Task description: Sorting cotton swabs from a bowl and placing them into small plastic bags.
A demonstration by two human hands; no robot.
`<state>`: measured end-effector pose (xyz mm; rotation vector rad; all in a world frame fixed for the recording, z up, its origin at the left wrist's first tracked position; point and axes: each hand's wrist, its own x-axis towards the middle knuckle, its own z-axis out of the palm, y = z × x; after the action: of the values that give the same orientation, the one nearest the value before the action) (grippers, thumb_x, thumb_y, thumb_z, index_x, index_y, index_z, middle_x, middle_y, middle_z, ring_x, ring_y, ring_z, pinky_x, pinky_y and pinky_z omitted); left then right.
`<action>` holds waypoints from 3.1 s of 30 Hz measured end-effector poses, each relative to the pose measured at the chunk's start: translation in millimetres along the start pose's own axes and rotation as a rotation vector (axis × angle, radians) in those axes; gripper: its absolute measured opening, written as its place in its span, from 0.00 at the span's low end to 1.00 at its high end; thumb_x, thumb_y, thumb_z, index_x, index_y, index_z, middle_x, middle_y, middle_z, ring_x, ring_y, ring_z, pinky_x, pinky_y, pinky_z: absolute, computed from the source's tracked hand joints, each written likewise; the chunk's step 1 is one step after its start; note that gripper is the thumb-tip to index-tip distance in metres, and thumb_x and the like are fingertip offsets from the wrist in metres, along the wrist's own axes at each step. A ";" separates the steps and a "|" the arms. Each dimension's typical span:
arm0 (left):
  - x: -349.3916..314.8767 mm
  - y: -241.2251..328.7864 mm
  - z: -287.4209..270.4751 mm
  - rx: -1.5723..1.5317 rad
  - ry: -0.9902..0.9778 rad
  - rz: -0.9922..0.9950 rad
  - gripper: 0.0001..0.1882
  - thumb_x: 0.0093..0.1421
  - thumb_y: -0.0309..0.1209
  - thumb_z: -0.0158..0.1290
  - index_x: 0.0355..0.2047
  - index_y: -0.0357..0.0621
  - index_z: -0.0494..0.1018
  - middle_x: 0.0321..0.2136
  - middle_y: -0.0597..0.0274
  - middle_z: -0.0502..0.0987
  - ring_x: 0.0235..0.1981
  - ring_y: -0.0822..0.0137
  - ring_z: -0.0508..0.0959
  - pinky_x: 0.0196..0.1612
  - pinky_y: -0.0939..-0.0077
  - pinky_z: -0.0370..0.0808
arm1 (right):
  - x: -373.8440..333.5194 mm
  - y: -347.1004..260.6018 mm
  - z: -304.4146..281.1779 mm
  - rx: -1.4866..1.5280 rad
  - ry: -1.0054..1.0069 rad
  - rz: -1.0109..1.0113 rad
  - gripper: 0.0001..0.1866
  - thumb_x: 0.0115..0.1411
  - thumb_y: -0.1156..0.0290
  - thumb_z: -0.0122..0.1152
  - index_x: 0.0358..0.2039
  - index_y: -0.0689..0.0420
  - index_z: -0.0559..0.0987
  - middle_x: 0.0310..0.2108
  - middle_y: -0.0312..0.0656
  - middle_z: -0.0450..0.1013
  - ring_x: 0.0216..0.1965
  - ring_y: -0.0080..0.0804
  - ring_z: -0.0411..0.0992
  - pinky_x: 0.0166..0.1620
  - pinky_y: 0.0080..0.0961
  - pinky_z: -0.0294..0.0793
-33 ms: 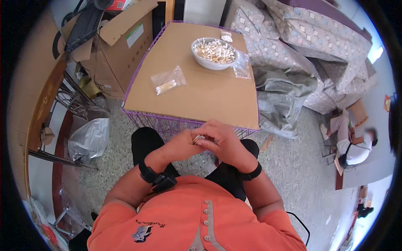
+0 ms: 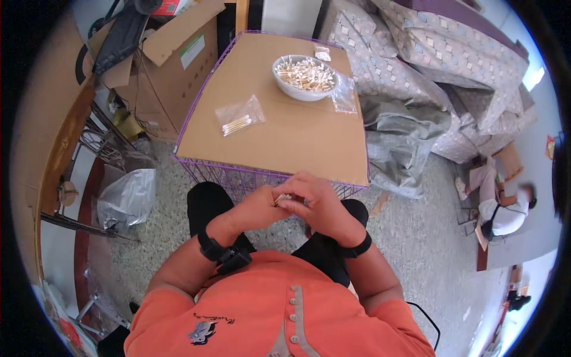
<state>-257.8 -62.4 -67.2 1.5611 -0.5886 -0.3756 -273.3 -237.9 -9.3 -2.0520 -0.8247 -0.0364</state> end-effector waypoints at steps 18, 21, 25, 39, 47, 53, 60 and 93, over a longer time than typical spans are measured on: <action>15.4 11.7 -28.8 0.048 -0.107 -0.088 0.14 0.59 0.29 0.55 0.45 0.39 0.75 0.32 0.66 0.78 0.31 0.75 0.75 0.35 0.76 0.73 | 13.7 27.6 -6.9 0.198 0.094 0.174 0.03 0.56 0.77 0.63 0.31 0.59 0.79 0.26 0.40 0.73 0.27 0.29 0.71 0.31 0.24 0.70; 17.3 37.4 -43.8 -0.001 -0.111 -0.293 0.12 0.62 0.29 0.53 0.45 0.39 0.75 0.31 0.69 0.77 0.25 0.79 0.73 0.29 0.81 0.71 | 16.4 38.0 -17.1 0.370 0.156 0.242 0.02 0.58 0.79 0.62 0.32 0.59 0.79 0.26 0.33 0.72 0.27 0.19 0.68 0.30 0.19 0.68; 20.2 42.3 -50.6 0.005 -0.061 -0.264 0.11 0.66 0.31 0.50 0.44 0.39 0.76 0.27 0.70 0.76 0.20 0.82 0.71 0.23 0.85 0.70 | 20.3 45.9 -19.8 0.528 0.198 0.261 0.01 0.60 0.78 0.62 0.33 0.59 0.79 0.28 0.30 0.72 0.29 0.14 0.68 0.31 0.15 0.68; 49.7 51.2 -56.2 0.135 -0.014 -0.257 0.11 0.65 0.30 0.49 0.41 0.37 0.77 0.25 0.68 0.75 0.23 0.79 0.72 0.28 0.79 0.73 | 24.6 78.7 -17.9 0.702 0.267 0.281 0.03 0.63 0.75 0.59 0.35 0.60 0.79 0.26 0.31 0.73 0.27 0.15 0.70 0.32 0.16 0.72; 92.7 21.6 -167.1 1.103 0.231 0.092 0.12 0.54 0.30 0.58 0.38 0.37 0.76 0.37 0.48 0.75 0.42 0.50 0.76 0.46 0.62 0.73 | 34.3 119.5 -26.9 0.608 0.420 0.325 0.03 0.63 0.76 0.59 0.36 0.61 0.77 0.27 0.34 0.74 0.28 0.19 0.71 0.34 0.17 0.73; 94.3 8.7 -188.7 1.150 0.135 -0.159 0.18 0.49 0.31 0.63 0.39 0.38 0.75 0.37 0.47 0.75 0.41 0.49 0.75 0.46 0.61 0.72 | 38.2 145.1 -13.2 0.558 0.427 0.303 0.03 0.62 0.74 0.60 0.33 0.60 0.78 0.25 0.30 0.72 0.25 0.15 0.68 0.30 0.15 0.69; 93.1 20.0 -143.6 1.097 -0.015 -0.075 0.18 0.49 0.30 0.62 0.41 0.38 0.76 0.34 0.49 0.75 0.39 0.51 0.76 0.44 0.62 0.73 | 33.6 141.9 -12.0 0.516 0.441 0.293 0.03 0.63 0.74 0.59 0.32 0.59 0.78 0.24 0.29 0.72 0.25 0.14 0.67 0.29 0.15 0.68; 166.2 25.5 -110.2 0.933 -0.457 0.093 0.16 0.49 0.18 0.50 0.40 0.42 0.75 0.41 0.54 0.71 0.44 0.53 0.74 0.48 0.65 0.71 | 43.9 151.0 -4.5 0.537 0.651 0.360 0.04 0.62 0.74 0.59 0.34 0.62 0.76 0.23 0.32 0.71 0.24 0.16 0.70 0.28 0.16 0.72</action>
<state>-64.0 -68.0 -14.0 2.3377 -1.3134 -0.4143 -152.5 -274.3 -103.3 -1.5022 -0.0391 -0.2414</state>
